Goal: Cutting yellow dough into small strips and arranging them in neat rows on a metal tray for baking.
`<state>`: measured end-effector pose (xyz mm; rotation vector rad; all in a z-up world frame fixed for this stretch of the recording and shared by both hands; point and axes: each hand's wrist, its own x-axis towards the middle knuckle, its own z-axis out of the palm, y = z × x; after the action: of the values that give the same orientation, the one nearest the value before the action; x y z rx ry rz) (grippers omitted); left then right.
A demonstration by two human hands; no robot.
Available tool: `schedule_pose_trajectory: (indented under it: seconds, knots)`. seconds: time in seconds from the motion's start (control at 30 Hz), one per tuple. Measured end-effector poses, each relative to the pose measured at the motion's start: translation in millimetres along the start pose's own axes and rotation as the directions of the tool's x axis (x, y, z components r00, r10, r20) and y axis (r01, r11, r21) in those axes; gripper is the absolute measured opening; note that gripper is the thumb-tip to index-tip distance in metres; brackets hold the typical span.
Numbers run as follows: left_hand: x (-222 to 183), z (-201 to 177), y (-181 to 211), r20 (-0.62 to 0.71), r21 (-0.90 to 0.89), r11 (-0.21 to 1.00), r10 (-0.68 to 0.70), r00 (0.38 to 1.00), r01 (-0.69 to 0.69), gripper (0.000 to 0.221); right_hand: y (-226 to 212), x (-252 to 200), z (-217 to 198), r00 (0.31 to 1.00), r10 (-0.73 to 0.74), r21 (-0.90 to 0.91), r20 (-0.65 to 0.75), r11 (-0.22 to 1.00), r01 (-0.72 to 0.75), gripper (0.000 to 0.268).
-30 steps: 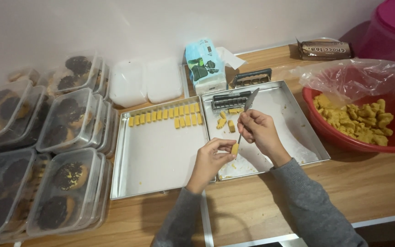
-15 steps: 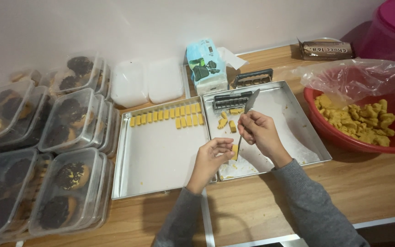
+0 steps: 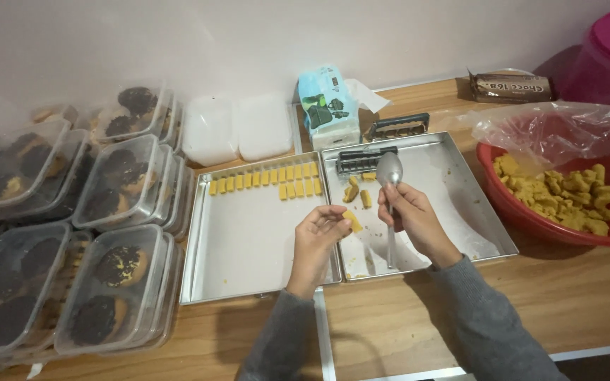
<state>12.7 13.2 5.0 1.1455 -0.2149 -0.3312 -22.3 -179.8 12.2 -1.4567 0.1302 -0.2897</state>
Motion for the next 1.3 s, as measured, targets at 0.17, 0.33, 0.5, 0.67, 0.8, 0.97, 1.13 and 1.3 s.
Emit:
schedule_pose_trajectory:
  seconds: [0.17,0.33,0.5,0.67,0.8,0.97,1.13,1.3]
  knots:
    - [0.3,-0.3,0.9,-0.035,-0.067,0.998,-0.011,0.999,0.009,0.033,-1.3,-5.7,0.7,0.999,-0.001,-0.022,0.045,1.0,0.002,0.032]
    - [2.8,-2.5,-3.2,-0.05,-0.064,0.998,0.005,0.999,-0.009,0.03,-1.3,-11.8,9.6,0.993,-0.089,-0.045,0.077,0.995,0.093,0.035]
    - [1.0,-0.7,-1.9,-0.075,-0.12,0.992,0.03,0.997,-0.039,0.03,-10.7,-21.0,22.6,0.926,-0.306,-0.291,0.22,0.886,0.362,0.054]
    - [-1.2,1.7,-0.2,-0.08,-0.114,0.992,0.039,0.996,-0.048,0.031,-1.2,-20.7,23.8,0.913,-0.346,-0.319,0.217,0.859,0.401,0.051]
    - [2.0,0.0,-4.7,-0.077,-0.111,0.993,0.038,0.996,-0.047,0.031,-6.1,-22.1,25.5,0.915,-0.359,-0.321,0.183,0.858,0.401,0.048]
    - [1.8,1.1,-3.7,-0.073,-0.11,0.993,0.042,0.996,-0.05,0.032,-0.8,-19.8,24.1,0.899,-0.4,-0.33,0.177,0.837,0.437,0.047]
    - [-4.0,6.1,6.7,-0.046,-0.094,0.994,0.053,0.998,-0.057,0.032,3.4,-18.6,22.5,0.901,-0.408,-0.311,0.146,0.846,0.433,0.047]
    - [-6.1,7.8,6.0,-0.017,-0.03,0.994,0.103,0.995,-0.103,0.037,-3.0,-19.9,23.3,0.914,-0.382,-0.26,0.137,0.876,0.405,0.045]
